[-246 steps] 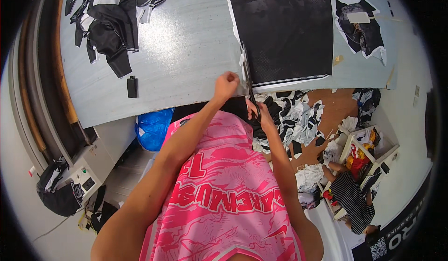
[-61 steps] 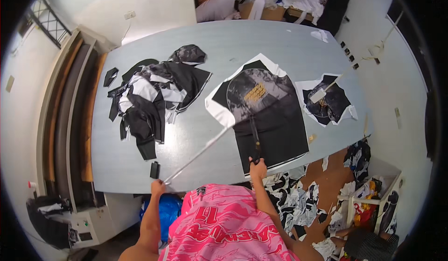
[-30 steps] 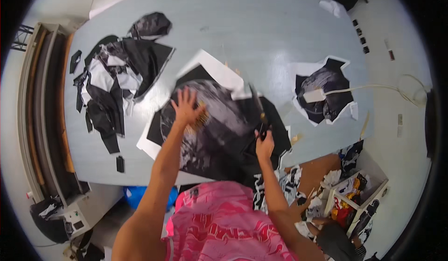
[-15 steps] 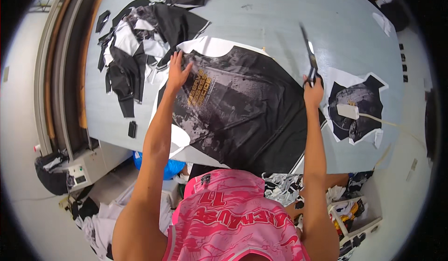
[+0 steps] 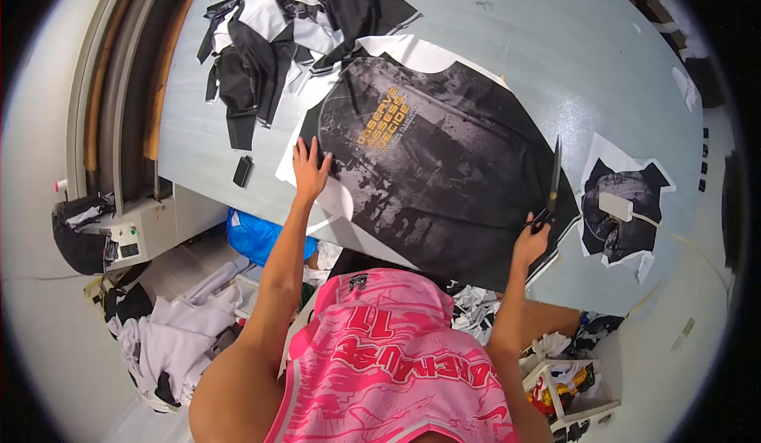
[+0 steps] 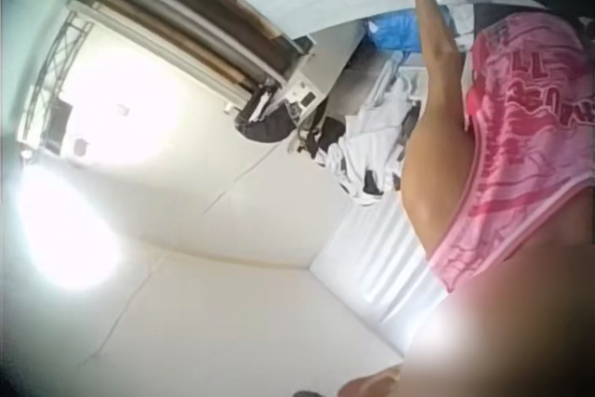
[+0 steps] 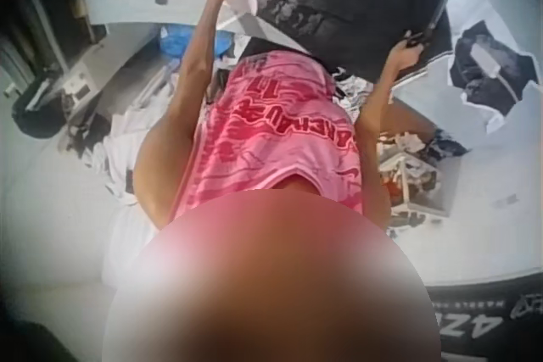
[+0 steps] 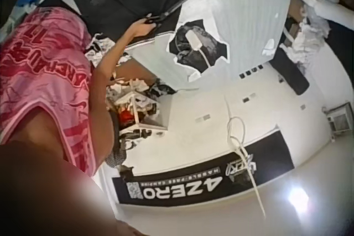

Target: Cutting out a printed garment design from a sheet of fabric using scissors.

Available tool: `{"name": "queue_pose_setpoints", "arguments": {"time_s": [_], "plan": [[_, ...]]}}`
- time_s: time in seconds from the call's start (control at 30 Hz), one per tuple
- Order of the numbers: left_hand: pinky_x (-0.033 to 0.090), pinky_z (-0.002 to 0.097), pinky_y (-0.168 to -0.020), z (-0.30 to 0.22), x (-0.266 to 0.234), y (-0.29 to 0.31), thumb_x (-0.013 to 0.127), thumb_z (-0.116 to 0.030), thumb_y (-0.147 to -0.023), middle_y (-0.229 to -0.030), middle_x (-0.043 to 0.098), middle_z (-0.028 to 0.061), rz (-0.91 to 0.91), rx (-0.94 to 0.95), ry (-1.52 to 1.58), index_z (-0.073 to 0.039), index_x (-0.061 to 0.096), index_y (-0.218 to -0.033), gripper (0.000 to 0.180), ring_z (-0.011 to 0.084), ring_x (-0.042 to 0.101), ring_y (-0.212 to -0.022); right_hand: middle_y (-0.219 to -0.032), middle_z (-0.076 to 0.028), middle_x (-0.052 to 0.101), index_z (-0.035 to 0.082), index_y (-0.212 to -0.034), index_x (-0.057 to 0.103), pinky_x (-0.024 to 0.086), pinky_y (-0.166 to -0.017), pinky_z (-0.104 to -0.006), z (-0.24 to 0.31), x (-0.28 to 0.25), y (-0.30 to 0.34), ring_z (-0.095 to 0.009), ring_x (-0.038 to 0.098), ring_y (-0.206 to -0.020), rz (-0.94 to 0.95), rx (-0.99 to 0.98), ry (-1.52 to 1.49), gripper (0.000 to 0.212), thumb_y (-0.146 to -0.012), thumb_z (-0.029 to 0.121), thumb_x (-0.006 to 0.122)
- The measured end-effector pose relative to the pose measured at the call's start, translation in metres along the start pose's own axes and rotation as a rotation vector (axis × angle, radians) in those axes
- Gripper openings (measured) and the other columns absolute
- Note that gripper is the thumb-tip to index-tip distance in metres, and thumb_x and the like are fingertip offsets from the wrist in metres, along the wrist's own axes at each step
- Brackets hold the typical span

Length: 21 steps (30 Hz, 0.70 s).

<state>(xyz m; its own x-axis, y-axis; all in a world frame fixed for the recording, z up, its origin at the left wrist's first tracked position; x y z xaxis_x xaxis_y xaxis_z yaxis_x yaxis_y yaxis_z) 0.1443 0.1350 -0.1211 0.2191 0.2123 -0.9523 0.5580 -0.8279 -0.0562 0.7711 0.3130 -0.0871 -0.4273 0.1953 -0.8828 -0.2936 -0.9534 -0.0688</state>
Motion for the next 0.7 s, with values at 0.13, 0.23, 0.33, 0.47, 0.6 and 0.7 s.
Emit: {"name": "queue_pose_setpoints", "arguments": {"time_s": [0.13,0.23,0.33,0.47,0.6,0.7], "plan": [[0.032,0.0661,-0.119,-0.024,-0.002,0.008,0.067,-0.048,-0.1,-0.169,0.03,0.0275,0.109,-0.004,0.005,-0.016,0.043,-0.163,0.074,0.0529,0.029,-0.154,-0.092,-0.024,0.073,-0.003,-0.101,0.065,0.052,-0.074,-0.0526,-0.024,-0.03,-0.037,-0.046,0.07,-0.084,-0.019,-0.071,0.093,0.05,-0.097,0.045,0.077],[0.028,0.0667,-0.121,0.0,-0.042,0.041,0.067,-0.049,-0.1,-0.172,0.026,0.0246,0.089,0.021,0.052,-0.018,0.041,-0.164,0.076,0.0508,0.025,-0.156,-0.084,-0.024,0.071,-0.003,-0.092,0.066,0.051,-0.069,-0.0507,0.01,-0.051,0.024,-0.044,0.068,-0.077,-0.066,-0.085,-0.003,0.046,-0.095,0.04,0.08],[0.025,0.0692,-0.121,0.031,-0.075,0.094,0.067,-0.052,-0.099,-0.173,0.022,0.0243,0.103,0.086,0.013,-0.018,0.038,-0.166,0.08,0.0508,0.022,-0.158,-0.074,-0.024,0.066,-0.003,-0.084,0.065,0.048,-0.063,-0.0467,0.058,-0.07,0.122,-0.041,0.06,-0.064,-0.006,-0.095,-0.148,0.044,-0.092,0.036,0.084],[0.022,0.0732,-0.12,0.103,-0.081,0.141,0.064,-0.056,-0.099,-0.174,0.021,0.0247,0.137,-0.014,-0.05,-0.018,0.036,-0.166,0.083,0.0496,0.021,-0.158,-0.068,-0.02,0.062,-0.001,-0.081,0.065,0.046,-0.062,-0.0444,0.081,-0.063,0.293,-0.031,0.054,-0.062,0.216,-0.146,-0.102,0.04,-0.09,0.032,0.085],[0.021,0.0718,-0.121,0.129,-0.099,0.151,0.065,-0.054,-0.098,-0.175,0.02,0.0212,0.087,0.013,0.025,-0.019,0.037,-0.166,0.081,0.0483,0.02,-0.159,-0.061,-0.004,0.056,-0.002,-0.075,0.065,0.039,-0.055,-0.0369,0.068,-0.044,0.457,-0.012,0.046,-0.06,0.68,0.015,-0.32,0.021,-0.094,0.008,0.069],[0.02,0.0708,-0.123,0.094,-0.102,0.16,0.065,-0.052,-0.098,-0.176,0.02,0.0198,0.166,0.298,0.107,-0.021,0.037,-0.166,0.08,0.0475,0.019,-0.16,-0.064,0.002,0.051,-0.001,-0.073,0.062,0.036,-0.056,-0.0332,0.088,-0.043,0.528,-0.01,0.045,-0.062,1.025,0.247,-0.383,0.034,-0.096,0.022,0.074]]}}
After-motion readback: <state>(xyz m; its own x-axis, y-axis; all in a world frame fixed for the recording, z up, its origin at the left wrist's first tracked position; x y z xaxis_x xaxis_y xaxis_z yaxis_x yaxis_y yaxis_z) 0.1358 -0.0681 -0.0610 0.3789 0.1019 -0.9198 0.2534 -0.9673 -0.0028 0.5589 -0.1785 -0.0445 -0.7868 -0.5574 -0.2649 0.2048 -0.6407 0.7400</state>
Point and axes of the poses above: each hand's wrist, its own y-axis away from the middle knuckle, its own x-axis out of the palm, z = x × y, the point moved 6 cm from there along -y, towards the middle knuckle
